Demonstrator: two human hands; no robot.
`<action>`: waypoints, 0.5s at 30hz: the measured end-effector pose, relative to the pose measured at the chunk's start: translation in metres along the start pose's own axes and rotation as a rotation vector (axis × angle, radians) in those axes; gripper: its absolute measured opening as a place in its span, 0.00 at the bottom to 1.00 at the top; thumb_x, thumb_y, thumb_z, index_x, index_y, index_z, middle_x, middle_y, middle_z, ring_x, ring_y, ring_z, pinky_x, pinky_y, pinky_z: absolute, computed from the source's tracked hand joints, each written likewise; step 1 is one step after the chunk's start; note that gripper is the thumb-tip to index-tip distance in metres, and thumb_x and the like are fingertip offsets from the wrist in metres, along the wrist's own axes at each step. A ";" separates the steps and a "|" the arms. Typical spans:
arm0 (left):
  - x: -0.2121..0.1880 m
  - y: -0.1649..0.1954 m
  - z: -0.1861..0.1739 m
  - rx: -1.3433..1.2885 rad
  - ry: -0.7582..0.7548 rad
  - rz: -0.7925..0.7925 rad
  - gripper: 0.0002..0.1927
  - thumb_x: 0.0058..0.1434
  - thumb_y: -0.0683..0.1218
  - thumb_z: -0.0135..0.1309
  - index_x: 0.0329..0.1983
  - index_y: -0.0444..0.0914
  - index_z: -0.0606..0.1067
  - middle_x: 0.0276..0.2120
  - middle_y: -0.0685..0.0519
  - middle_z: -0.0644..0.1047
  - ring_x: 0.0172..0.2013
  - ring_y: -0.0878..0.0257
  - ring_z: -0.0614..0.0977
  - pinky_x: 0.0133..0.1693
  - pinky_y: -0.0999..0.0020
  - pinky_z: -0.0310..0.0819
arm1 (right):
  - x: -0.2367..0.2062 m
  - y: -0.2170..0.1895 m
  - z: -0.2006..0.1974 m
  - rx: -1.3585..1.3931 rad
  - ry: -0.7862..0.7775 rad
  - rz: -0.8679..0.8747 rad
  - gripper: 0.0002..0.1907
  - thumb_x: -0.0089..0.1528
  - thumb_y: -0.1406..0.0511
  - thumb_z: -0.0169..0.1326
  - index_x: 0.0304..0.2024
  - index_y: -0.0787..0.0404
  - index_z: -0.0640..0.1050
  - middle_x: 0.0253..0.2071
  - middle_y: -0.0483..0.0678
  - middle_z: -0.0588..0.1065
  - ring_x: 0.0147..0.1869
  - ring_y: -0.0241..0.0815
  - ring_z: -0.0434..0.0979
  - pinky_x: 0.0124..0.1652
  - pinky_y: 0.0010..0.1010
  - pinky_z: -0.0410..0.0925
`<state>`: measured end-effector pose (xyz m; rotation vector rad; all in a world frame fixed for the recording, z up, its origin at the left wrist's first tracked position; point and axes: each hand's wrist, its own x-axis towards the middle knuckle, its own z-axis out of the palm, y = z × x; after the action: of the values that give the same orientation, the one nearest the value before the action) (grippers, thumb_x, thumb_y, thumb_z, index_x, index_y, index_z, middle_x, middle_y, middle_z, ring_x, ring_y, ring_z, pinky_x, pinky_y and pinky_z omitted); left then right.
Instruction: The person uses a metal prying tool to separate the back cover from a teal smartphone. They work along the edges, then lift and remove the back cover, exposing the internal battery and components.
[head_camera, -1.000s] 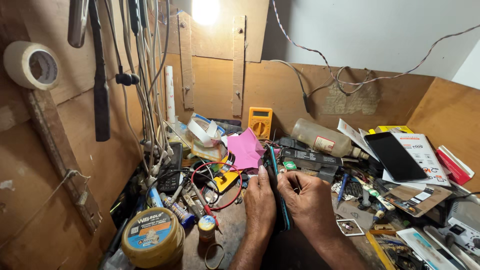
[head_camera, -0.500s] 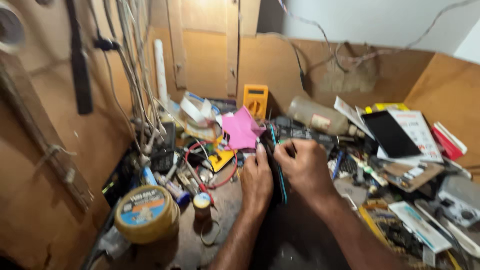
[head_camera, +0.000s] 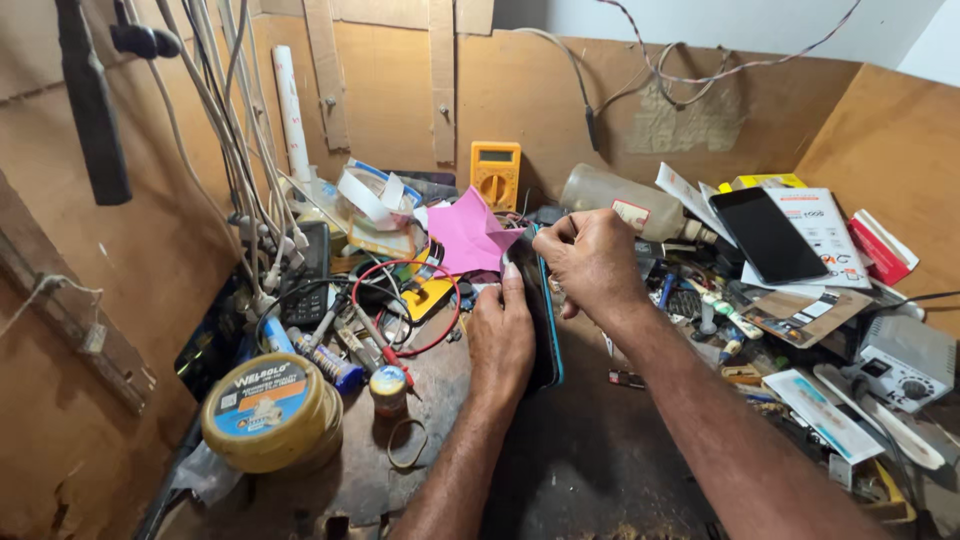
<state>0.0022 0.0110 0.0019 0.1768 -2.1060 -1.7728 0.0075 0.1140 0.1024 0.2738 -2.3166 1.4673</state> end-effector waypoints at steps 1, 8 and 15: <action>0.000 -0.001 0.000 -0.004 0.004 0.003 0.34 0.68 0.65 0.38 0.39 0.30 0.78 0.35 0.33 0.80 0.41 0.37 0.82 0.45 0.46 0.72 | 0.003 0.001 0.000 0.004 -0.007 0.021 0.13 0.59 0.66 0.59 0.22 0.69 0.77 0.15 0.46 0.72 0.11 0.36 0.70 0.10 0.30 0.66; 0.003 0.000 -0.002 0.016 0.005 0.015 0.33 0.69 0.64 0.39 0.39 0.29 0.78 0.35 0.32 0.80 0.41 0.38 0.81 0.45 0.46 0.71 | 0.023 0.007 -0.004 0.061 -0.050 0.170 0.15 0.59 0.63 0.60 0.23 0.68 0.79 0.18 0.48 0.76 0.13 0.36 0.71 0.11 0.29 0.64; 0.001 -0.007 -0.002 -0.163 -0.059 0.054 0.32 0.69 0.64 0.40 0.40 0.31 0.77 0.33 0.39 0.79 0.38 0.43 0.80 0.43 0.49 0.71 | -0.014 0.027 -0.015 0.181 0.026 0.149 0.18 0.61 0.57 0.59 0.29 0.68 0.82 0.26 0.49 0.83 0.15 0.36 0.76 0.12 0.30 0.63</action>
<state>0.0011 0.0072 -0.0045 0.0230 -1.9747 -1.9280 0.0132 0.1389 0.0799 0.1322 -2.2270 1.7462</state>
